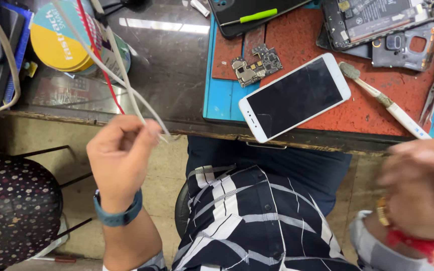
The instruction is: The person removes a phone from a decorative case, plugs in a charging cable to check for power, and then uses tweezers and their fingers to pry open the back cover and a side component of the device on a cluttered workbench.
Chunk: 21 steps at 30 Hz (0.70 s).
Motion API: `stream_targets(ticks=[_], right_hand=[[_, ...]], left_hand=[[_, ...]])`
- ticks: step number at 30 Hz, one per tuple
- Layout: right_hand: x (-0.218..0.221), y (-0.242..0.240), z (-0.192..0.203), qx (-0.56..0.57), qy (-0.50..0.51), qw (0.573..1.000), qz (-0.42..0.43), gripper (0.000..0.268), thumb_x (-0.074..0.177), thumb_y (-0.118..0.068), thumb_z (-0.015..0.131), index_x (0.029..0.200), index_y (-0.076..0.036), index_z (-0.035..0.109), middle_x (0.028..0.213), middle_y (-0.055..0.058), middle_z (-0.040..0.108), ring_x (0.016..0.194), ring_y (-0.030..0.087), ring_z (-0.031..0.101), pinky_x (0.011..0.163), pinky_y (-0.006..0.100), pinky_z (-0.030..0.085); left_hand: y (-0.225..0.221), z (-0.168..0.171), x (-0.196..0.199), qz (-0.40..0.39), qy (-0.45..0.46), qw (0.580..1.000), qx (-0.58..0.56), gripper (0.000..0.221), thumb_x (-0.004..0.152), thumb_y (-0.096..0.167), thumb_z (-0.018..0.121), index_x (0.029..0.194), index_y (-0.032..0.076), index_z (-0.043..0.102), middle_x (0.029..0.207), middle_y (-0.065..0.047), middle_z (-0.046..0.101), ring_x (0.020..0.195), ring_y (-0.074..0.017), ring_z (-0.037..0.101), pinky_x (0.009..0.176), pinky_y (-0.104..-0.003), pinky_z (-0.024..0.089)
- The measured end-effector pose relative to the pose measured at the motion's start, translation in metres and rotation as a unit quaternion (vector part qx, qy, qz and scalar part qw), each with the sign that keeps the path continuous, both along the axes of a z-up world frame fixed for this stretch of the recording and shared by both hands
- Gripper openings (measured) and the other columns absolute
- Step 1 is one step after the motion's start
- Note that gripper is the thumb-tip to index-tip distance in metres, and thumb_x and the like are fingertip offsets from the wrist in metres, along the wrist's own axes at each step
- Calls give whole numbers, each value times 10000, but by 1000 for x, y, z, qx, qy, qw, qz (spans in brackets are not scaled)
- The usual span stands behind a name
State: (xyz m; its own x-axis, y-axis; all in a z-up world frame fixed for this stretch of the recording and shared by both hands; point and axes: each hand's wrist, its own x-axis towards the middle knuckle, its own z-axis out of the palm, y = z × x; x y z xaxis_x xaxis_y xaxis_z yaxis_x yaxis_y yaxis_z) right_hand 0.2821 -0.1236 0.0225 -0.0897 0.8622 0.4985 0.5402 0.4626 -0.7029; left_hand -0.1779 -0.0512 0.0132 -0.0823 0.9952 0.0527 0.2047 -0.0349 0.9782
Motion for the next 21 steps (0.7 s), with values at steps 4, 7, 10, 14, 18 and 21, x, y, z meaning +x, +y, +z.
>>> stream_targets(ticks=[4,7,10,14,18,21], right_hand=[[-106,9,14,-101,104,969,202,379,895,-85,768,1252,-26,654,1136,173,726,970,213,766,820,296,639],[-156,29,20,-161,121,915,349,580,859,-188,752,1302,109,525,1289,309,609,1196,443,621,1055,473,472],[-168,33,14,-202,115,870,435,325,925,-165,727,1163,35,633,1065,186,679,1026,376,681,1094,497,468],[-128,21,-9,-260,81,868,415,147,956,-159,741,1036,-36,727,929,108,732,841,293,706,766,377,568],[-60,-12,-21,-368,10,911,185,141,847,-167,724,943,-75,772,792,59,770,737,198,711,620,337,569],[-14,-42,-26,-431,-68,899,18,232,836,-218,723,1001,-60,761,867,71,786,795,197,730,687,318,590]], left_hand=[[-15,16,4,-166,-196,962,-87,137,861,-56,780,978,-51,710,898,-128,715,755,-140,707,650,-253,553],[-13,21,20,-283,-267,919,-66,161,847,-91,793,978,-55,706,905,-177,712,742,-188,725,637,-277,590],[-9,22,27,-343,-334,876,-50,145,880,-76,784,999,-59,703,888,-214,719,739,-237,728,649,-308,594],[0,14,12,-283,-434,854,37,125,932,45,745,1022,-33,706,758,-151,695,605,-198,682,539,-305,586],[10,9,-18,-182,-450,869,94,130,1037,146,683,1027,24,640,676,-78,598,500,-176,555,473,-312,487],[7,8,-32,-79,-397,908,105,217,1122,196,670,1023,24,585,668,-84,564,520,-171,514,534,-322,426]])
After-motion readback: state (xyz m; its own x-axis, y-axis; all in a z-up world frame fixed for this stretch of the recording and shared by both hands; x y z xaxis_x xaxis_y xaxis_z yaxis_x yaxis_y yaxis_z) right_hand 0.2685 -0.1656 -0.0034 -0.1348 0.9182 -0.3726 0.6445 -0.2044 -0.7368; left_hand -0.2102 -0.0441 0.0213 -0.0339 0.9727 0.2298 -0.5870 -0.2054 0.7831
